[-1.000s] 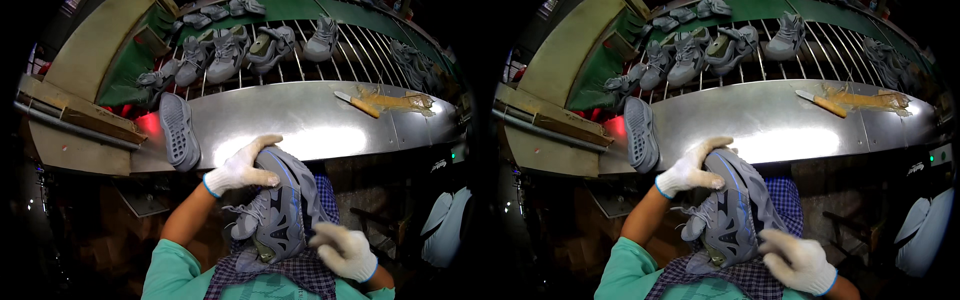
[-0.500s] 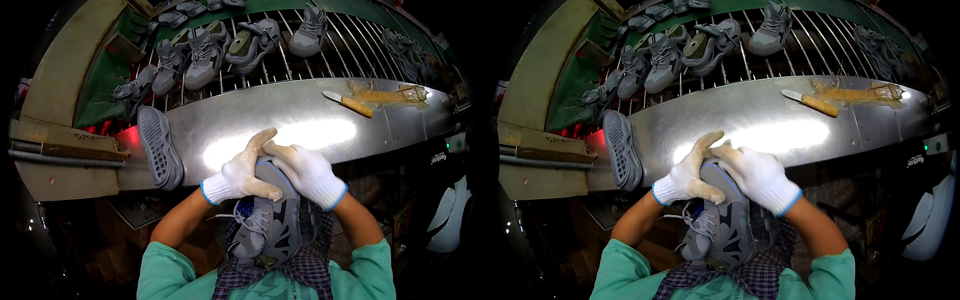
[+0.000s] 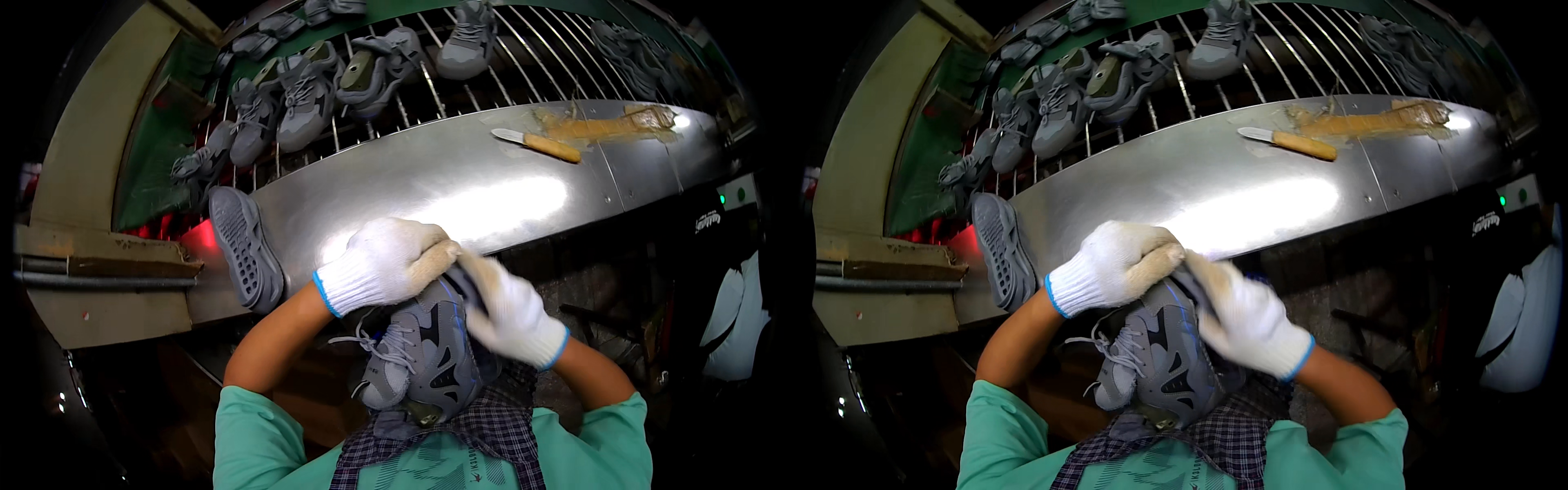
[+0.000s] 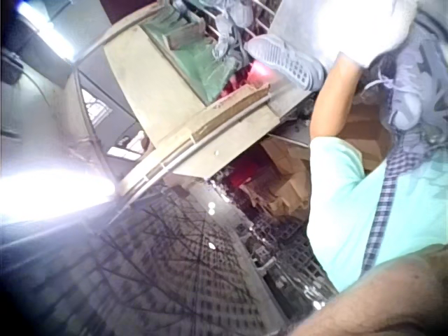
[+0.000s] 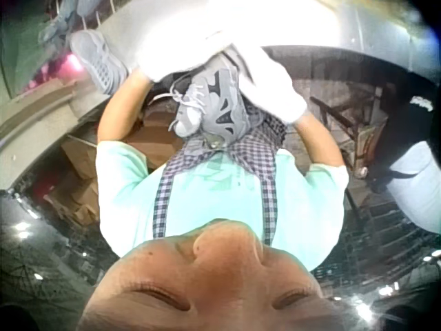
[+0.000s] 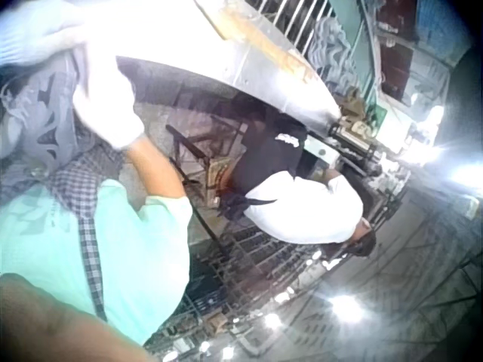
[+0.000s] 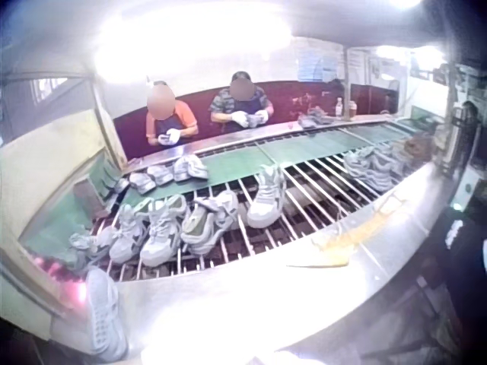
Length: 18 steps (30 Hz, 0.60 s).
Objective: The person trims the edges of a gray shoe upper using a knife, fits the upper onto a blue sole, and places the assembled components onto a conveyor belt.
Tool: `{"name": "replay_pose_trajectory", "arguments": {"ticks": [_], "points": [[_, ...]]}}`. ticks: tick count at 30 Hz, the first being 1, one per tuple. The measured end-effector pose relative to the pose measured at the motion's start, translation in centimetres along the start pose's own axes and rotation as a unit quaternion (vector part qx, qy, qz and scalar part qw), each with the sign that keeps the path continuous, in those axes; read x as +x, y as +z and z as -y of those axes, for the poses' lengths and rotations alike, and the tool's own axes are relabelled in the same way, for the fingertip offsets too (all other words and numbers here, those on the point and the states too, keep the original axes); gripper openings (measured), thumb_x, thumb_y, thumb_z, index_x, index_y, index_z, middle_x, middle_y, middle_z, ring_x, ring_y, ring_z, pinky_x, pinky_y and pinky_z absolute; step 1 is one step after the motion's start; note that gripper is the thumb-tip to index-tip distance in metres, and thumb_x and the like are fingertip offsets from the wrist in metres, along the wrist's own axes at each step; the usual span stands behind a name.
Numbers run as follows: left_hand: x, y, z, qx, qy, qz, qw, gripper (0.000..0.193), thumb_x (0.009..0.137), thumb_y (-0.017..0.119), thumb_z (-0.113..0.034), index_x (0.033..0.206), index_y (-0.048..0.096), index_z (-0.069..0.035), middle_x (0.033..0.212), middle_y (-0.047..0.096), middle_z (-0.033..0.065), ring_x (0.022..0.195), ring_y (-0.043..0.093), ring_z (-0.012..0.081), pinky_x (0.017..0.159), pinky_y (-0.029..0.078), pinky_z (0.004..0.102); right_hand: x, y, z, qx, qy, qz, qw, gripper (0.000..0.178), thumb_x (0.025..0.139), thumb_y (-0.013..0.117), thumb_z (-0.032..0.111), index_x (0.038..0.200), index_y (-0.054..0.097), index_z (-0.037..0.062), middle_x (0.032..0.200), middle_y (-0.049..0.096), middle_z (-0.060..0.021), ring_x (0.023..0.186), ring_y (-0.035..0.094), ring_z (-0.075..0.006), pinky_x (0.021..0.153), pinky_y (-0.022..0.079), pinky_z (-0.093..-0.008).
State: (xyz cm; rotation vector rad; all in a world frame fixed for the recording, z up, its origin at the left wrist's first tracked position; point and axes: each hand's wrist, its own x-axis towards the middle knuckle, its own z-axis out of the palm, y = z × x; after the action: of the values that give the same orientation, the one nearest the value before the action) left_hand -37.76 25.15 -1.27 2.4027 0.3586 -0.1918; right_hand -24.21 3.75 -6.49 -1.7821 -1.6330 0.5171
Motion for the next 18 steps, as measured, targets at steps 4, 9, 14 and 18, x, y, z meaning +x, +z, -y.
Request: {"name": "replay_pose_trajectory", "arguments": {"ticks": [4,9,14,18], "points": [[0.2,0.4,-0.6,-0.006,-0.042,-0.057,0.997,0.044,0.108,0.054,-0.040,0.106,0.079,-0.004,0.091,0.076,0.0211,0.082,0.075,0.0392,0.076,0.060,0.0453,3.7,2.6,-4.1,0.295,0.076,-0.009,0.952,0.064,0.089,0.056,0.007,0.151,0.049,-0.0054,0.133,0.068,-0.0308,0.113,0.073,-0.0435,0.101,0.058,-0.0463],[0.5,0.4,-1.5,0.073,-0.100,-0.046,0.991,0.045,0.108,0.053,-0.040,0.096,0.078,-0.004,0.080,0.073,0.0201,0.075,0.073,0.0399,0.069,0.058,0.0471,2.8,0.4,-1.1,0.205,0.040,-0.013,0.978,0.069,0.087,0.059,0.008,0.153,0.045,-0.0070,0.132,0.068,-0.0328,0.110,0.075,-0.0420,0.097,0.062,-0.0443],[0.9,0.5,-1.7,0.056,-0.112,-0.046,0.991,0.045,0.109,0.052,-0.039,0.091,0.077,-0.005,0.077,0.071,0.0200,0.072,0.072,0.0402,0.066,0.057,0.0481,1.7,-1.2,0.5,0.081,-0.009,-0.001,0.997,0.075,0.081,0.068,0.007,0.151,0.047,-0.0065,0.122,0.071,-0.0290,0.094,0.078,-0.0383,0.082,0.066,-0.0422],[0.9,0.6,-1.9,0.052,-0.101,-0.064,0.991,0.045,0.109,0.052,-0.038,0.089,0.076,-0.005,0.076,0.071,0.0200,0.071,0.071,0.0403,0.066,0.056,0.0481,0.4,-1.1,1.6,0.074,0.006,-0.022,0.997,0.067,0.079,0.072,0.006,0.145,0.057,-0.0027,0.120,0.072,-0.0251,0.091,0.078,-0.0347,0.081,0.066,-0.0386]]}}
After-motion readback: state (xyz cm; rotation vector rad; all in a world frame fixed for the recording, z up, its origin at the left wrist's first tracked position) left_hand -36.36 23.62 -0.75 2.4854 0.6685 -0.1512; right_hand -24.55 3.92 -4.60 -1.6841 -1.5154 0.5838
